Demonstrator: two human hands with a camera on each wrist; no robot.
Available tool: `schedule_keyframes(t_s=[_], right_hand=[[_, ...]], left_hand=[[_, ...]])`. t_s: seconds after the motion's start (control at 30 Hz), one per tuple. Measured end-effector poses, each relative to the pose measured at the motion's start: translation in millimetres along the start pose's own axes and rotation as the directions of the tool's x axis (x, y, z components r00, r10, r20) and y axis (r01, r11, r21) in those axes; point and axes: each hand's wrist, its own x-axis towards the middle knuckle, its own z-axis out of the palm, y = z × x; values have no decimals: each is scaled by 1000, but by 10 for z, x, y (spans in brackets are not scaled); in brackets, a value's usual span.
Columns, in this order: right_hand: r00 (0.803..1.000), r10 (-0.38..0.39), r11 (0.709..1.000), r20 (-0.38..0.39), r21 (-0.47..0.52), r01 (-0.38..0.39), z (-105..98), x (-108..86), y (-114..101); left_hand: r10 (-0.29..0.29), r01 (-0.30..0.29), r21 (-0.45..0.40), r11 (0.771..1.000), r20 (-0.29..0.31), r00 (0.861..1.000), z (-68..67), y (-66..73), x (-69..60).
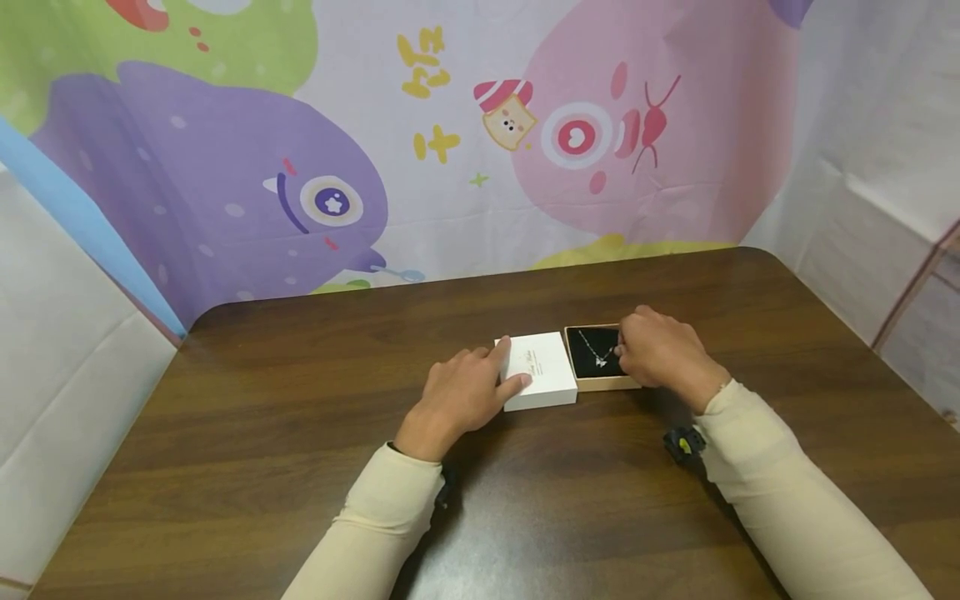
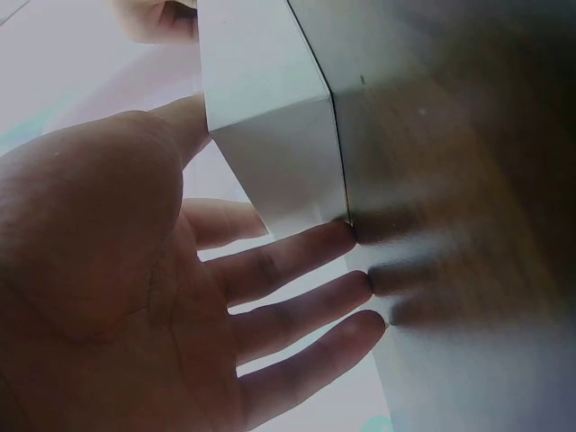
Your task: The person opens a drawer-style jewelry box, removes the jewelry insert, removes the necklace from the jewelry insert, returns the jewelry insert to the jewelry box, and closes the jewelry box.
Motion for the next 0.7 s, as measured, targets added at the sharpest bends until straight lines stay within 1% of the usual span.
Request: schedule_keyframes(t_s=[0.27,0.7], right_hand=[[1000,21,1000,9,0,-21,-3,-3,-9],[1000,6,1000,-21,0,-6,-13,-4,-13]], left_hand=[[1,-1,-1,1000,-3,1000,-10,2,-5],[-2,2,-3,1000,4,1000,-1,-8,-1]])
